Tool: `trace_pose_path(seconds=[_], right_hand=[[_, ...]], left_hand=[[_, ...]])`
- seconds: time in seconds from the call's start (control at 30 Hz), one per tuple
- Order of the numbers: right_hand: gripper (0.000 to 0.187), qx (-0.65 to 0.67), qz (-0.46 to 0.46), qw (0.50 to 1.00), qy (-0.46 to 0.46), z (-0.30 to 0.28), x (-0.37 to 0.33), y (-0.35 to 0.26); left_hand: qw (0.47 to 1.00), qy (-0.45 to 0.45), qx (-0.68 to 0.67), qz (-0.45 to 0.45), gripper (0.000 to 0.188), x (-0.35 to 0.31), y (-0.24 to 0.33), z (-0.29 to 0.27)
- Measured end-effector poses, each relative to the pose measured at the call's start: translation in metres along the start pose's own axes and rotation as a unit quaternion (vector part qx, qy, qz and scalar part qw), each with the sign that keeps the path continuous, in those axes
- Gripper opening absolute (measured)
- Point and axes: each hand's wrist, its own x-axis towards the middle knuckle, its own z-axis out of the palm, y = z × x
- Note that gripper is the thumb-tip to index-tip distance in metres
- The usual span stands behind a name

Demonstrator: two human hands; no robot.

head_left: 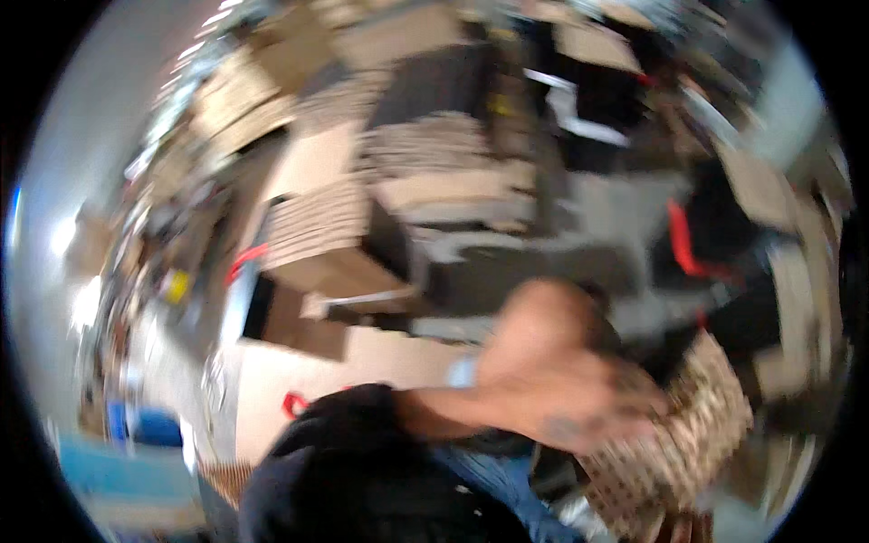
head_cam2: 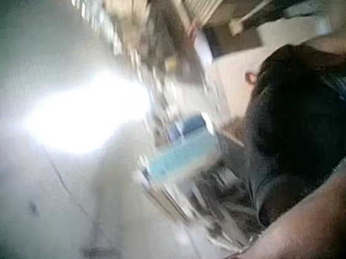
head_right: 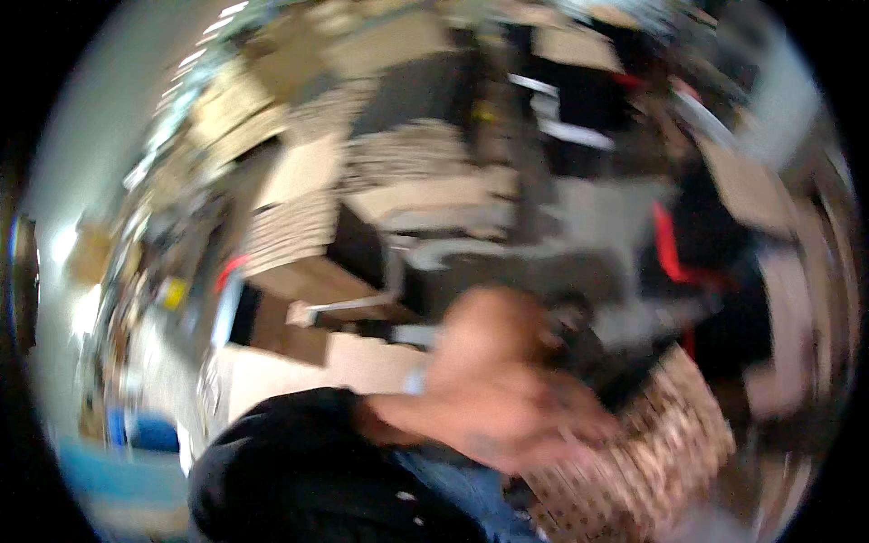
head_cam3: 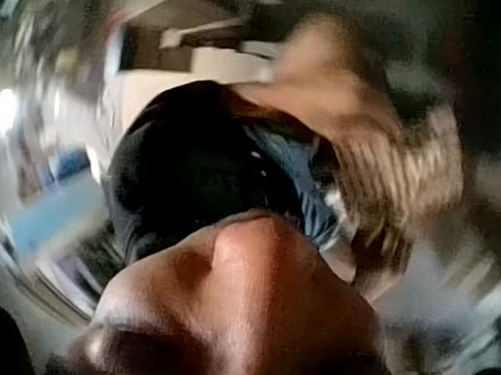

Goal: The person sits on the floor and inserts small wooden dowels into a perforated wooden board held on their lap. They pick up dowels from a nearby pile and place them into the holes one by one, filling the board systematically.

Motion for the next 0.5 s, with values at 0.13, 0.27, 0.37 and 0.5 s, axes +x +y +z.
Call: trace_pose_path(seconds=[0.13, 0.27, 0.37, 0.5], right_hand=[[0.026, 0.075, 0.013, 0.993, 0.089, 0.019, 0.058, 0.0], [0.026, 0.125, 0.082, 0.98, 0.129, 0.023, 0.087, -0.022], [0.027, 0.167, 0.127, 0.966, 0.152, 0.023, 0.095, -0.028], [0.027, 0.215, 0.169, 0.945, 0.178, 0.024, 0.102, -0.036]], left_hand=[[0.993, 0.073, -0.064, 0.073, 0.025, 0.002, 0.008, 0.005], [0.995, 0.035, -0.046, 0.083, 0.035, -0.004, -0.003, 0.006], [0.984, 0.088, -0.082, 0.134, 0.037, -0.004, -0.004, 0.01], [0.989, 0.078, -0.095, 0.083, 0.039, -0.01, 0.002, 0.001]])
